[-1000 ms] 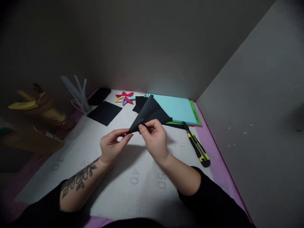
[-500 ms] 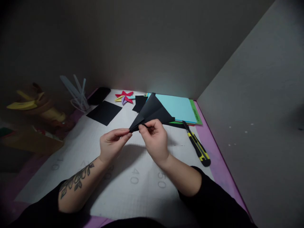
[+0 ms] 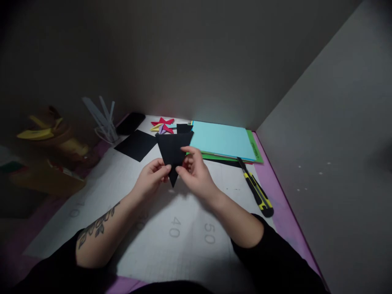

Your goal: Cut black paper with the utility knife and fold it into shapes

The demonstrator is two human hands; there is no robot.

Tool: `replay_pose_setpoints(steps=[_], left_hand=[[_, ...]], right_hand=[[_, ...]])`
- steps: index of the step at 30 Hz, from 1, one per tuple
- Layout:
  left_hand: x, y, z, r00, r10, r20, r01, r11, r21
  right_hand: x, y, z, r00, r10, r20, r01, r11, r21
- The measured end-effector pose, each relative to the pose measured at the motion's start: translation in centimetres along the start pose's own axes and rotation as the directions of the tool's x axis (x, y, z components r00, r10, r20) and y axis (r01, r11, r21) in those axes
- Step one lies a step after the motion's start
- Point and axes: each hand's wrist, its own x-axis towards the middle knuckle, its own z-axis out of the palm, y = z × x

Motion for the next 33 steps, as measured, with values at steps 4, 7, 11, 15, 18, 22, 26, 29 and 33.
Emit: replay_pose_setpoints(steps=[4, 7, 11, 15, 18, 22, 26, 29, 33], left_hand=[[0.1, 0.0, 0.1, 0.987, -0.140, 0.083, 0.149, 0.983, -0.112], [0.0, 0.1, 0.1, 0.967, -0.216, 0.133, 0.234, 0.963, -0.134], [-0.1, 0.3, 0.1, 0.949, -0.254, 0.186, 0.279, 0.952, -0.124], [-0.1, 0.2, 0.1, 0.941, -0.248, 0.229, 0.274, 0.958, -0.085], [0.1, -0.2, -0.1, 0.968, -0.164, 0.191, 0.172, 0.985, -0.028], [0.5, -1.0, -0.6, 0.995, 0.042, 0.088, -0.052, 0.993, 0.111], [0.6, -1.4, -0.8, 0.985, 0.146, 0.097, -0.153, 0.986, 0.072], [0.6, -1.4, -0.6, 0.987, 0.131, 0.089, -0.131, 0.991, -0.008], [0.6, -1.4, -0.3, 0.991, 0.108, 0.084, -0.098, 0.989, -0.114]], right_hand=[[0.4, 0.7, 0.0, 0.993, 0.111, 0.029, -0.114, 0.955, 0.275], [0.5, 1.0, -0.5, 0.969, 0.144, 0.202, -0.198, 0.939, 0.280], [0.7, 1.4, -1.2, 0.940, 0.126, 0.316, -0.196, 0.960, 0.201], [1.0, 1.6, -1.5, 0.953, 0.107, 0.283, -0.150, 0.979, 0.138], [0.8, 1.1, -1.4, 0.949, 0.098, 0.300, -0.117, 0.992, 0.045], [0.2, -0.4, -0.8, 0.972, -0.042, 0.231, 0.098, 0.967, -0.236], [-0.1, -1.3, -0.4, 0.962, -0.090, 0.259, 0.187, 0.907, -0.378], [-0.2, -1.4, -0.2, 0.970, -0.076, 0.232, 0.167, 0.900, -0.404], [-0.5, -1.5, 0.1, 0.964, -0.169, 0.206, 0.241, 0.880, -0.408]])
